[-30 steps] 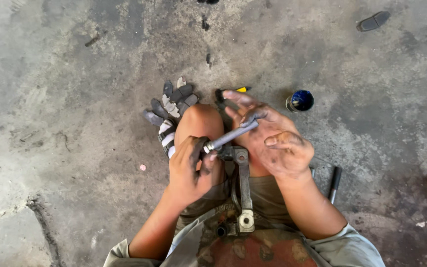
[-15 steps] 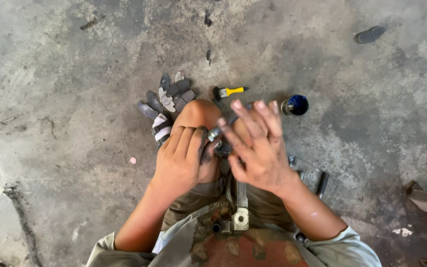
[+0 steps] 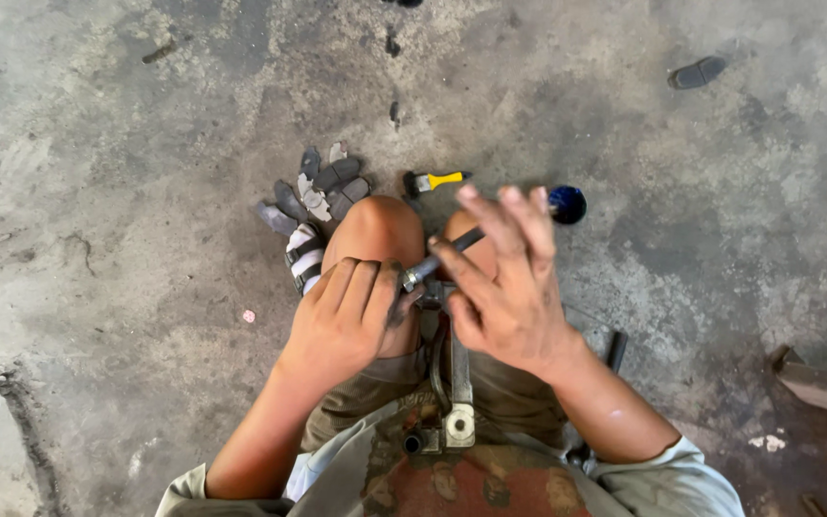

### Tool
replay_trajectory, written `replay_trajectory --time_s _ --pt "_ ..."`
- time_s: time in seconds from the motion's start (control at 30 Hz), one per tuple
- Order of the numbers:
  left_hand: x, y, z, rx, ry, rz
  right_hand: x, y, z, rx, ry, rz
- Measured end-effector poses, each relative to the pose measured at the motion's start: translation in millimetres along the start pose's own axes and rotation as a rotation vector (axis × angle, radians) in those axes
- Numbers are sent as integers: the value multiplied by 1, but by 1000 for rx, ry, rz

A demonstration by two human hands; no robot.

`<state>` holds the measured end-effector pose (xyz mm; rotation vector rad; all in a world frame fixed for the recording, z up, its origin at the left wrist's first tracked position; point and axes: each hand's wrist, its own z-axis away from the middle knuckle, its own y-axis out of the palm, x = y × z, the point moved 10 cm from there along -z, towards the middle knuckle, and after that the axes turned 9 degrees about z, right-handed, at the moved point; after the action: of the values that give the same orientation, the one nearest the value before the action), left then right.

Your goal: The person sits on the workshop floor with a metal bracket assembly on their lap. They apply grease from a small container onto a cylindrical pin and bracket holes with their fingers, insert and twist the pin into the bracket, and reposition the bracket to work on its other side.

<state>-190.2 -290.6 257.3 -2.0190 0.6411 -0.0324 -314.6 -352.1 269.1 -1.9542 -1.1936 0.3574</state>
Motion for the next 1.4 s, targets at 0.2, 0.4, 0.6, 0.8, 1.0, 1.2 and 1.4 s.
replay_trajectory --time_s 0.2,0.4,0.6,0.8,1.0,1.2,1.4 --pt "39 18 16 -69 -348 650 -88 -5 15 30 614 -359" --pt "32 101 26 -222 -950 2267 -36 -6 16 -144 211 -32" --pt "-7 109 20 -72 -1048 2652 -17 22 19 -33 -93 151" --pt "-24 101 18 64 -1003 2730 -28 16 22 -112 -134 218" --pt "-39 108 24 200 -1041 2777 -46 -2 31 -216 -135 269" --pt "-26 116 36 162 -1034 2655 -124 -22 49 22 210 187" --pt "34 119 56 -138 -1147 2218 -235 7 195 -270 972 -1757"
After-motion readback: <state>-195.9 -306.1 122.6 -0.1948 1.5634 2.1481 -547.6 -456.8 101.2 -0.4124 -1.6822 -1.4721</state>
